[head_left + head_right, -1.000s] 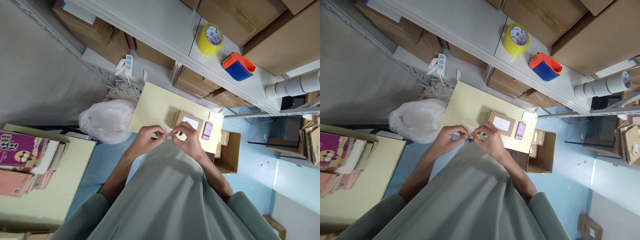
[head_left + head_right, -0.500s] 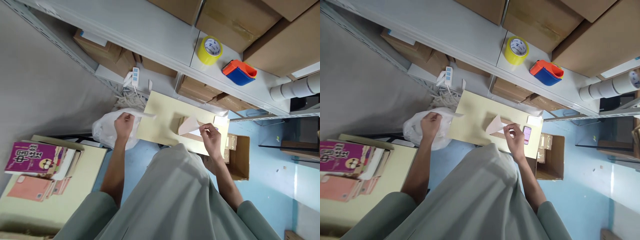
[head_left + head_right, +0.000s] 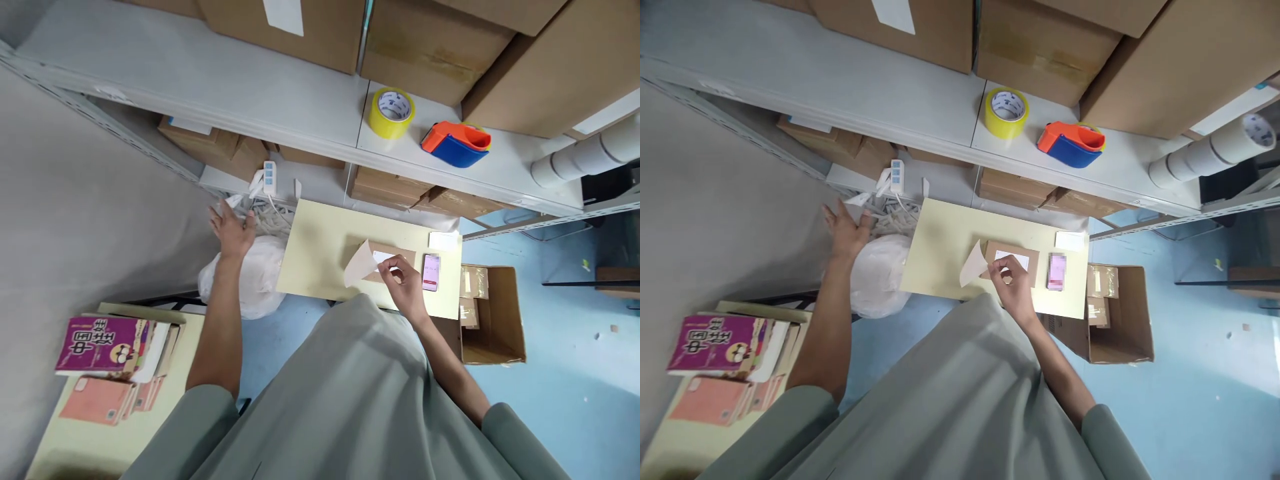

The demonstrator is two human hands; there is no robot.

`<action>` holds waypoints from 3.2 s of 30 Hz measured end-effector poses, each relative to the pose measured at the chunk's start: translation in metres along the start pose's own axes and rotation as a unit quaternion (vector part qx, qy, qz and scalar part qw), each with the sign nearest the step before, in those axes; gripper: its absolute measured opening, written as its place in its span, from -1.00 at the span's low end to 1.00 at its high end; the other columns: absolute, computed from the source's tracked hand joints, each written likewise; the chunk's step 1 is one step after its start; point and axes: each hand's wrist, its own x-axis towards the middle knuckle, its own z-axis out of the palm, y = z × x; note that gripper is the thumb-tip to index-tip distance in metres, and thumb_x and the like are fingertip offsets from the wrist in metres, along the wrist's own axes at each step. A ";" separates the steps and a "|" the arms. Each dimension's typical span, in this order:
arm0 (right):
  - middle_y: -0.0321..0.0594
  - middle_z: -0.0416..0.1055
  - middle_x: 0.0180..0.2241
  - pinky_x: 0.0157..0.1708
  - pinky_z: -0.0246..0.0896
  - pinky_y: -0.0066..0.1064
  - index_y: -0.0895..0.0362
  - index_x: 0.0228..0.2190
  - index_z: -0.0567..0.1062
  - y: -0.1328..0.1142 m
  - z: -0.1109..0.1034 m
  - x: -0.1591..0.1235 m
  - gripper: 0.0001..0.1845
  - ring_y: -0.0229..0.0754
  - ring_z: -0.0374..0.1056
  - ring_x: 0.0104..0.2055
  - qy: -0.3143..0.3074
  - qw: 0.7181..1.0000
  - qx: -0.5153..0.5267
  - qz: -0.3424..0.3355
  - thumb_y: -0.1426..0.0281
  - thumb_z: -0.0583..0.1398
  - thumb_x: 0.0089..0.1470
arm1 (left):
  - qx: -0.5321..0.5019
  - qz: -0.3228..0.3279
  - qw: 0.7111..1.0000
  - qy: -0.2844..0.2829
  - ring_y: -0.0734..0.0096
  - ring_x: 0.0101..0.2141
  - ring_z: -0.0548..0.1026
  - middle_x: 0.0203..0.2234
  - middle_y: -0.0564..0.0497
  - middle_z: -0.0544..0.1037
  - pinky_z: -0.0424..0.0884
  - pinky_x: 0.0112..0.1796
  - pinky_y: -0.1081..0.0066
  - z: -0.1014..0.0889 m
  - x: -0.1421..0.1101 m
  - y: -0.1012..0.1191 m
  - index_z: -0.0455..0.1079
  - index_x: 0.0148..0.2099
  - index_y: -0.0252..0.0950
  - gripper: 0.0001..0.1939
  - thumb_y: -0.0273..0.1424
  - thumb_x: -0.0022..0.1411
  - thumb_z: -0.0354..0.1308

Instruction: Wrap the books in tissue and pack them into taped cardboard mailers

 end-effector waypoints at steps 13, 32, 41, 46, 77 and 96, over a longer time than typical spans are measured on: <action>-0.15 0.52 -0.26 -0.19 0.45 -0.17 0.00 -0.30 0.52 0.042 -0.026 -0.008 -0.75 -0.06 0.41 -0.22 0.027 0.988 -0.131 -0.074 0.18 0.17 0.41 | -0.334 0.044 0.906 -0.257 -0.01 -0.01 0.69 -0.15 -0.14 0.72 0.53 0.02 0.15 0.104 -0.208 0.129 0.48 -0.16 -0.17 -0.58 0.04 0.21 0.40; -0.15 0.58 -0.22 -0.20 0.47 -0.24 0.02 -0.27 0.66 0.113 -0.087 -0.015 -0.73 -0.08 0.51 -0.18 -0.012 0.999 -0.022 0.025 0.10 0.30 0.30 | -0.414 -0.086 0.866 -0.266 0.19 -0.15 0.64 -0.28 -0.02 0.67 0.50 -0.03 0.24 0.162 -0.250 0.146 0.46 -0.19 -0.20 -0.51 0.06 0.09 0.43; -0.12 0.66 -0.20 -0.12 0.49 -0.20 0.04 -0.32 0.64 0.160 -0.130 0.007 -0.57 -0.03 0.55 -0.16 -0.012 0.980 0.069 0.187 -0.08 0.36 0.10 | -0.397 -0.090 0.867 -0.286 0.12 -0.10 0.65 -0.26 -0.05 0.68 0.52 -0.03 0.20 0.166 -0.258 0.159 0.40 -0.21 -0.17 -0.48 0.11 0.07 0.43; -0.11 0.67 -0.23 -0.09 0.49 -0.18 0.04 -0.34 0.62 0.171 -0.129 0.009 -0.53 -0.01 0.55 -0.17 -0.010 0.977 0.077 0.197 -0.11 0.33 0.10 | -0.400 -0.100 0.862 -0.295 0.14 -0.11 0.65 -0.25 -0.04 0.68 0.53 -0.05 0.23 0.172 -0.265 0.164 0.40 -0.21 -0.17 -0.51 0.08 0.10 0.42; -0.11 0.62 -0.33 -0.21 0.29 -0.26 0.03 -0.42 0.51 0.219 -0.079 0.039 -0.67 -0.03 0.47 -0.28 -0.019 0.976 -0.099 0.191 0.09 0.23 0.27 | -0.151 -0.018 0.967 -0.204 0.15 -0.20 0.62 -0.28 -0.14 0.71 0.45 -0.11 0.29 0.237 -0.203 0.111 0.58 -0.24 -0.27 -0.69 -0.11 0.24 0.27; -0.08 0.65 -0.12 -0.13 0.38 -0.33 0.09 -0.21 0.61 0.208 -0.068 0.053 -0.77 -0.02 0.56 -0.11 -0.058 0.931 -0.293 0.209 0.31 0.16 0.42 | 0.069 0.048 0.978 -0.192 0.09 -0.06 0.65 -0.11 -0.16 0.74 0.45 -0.06 0.29 0.252 -0.201 0.125 0.61 -0.09 -0.26 -0.73 -0.25 0.50 0.13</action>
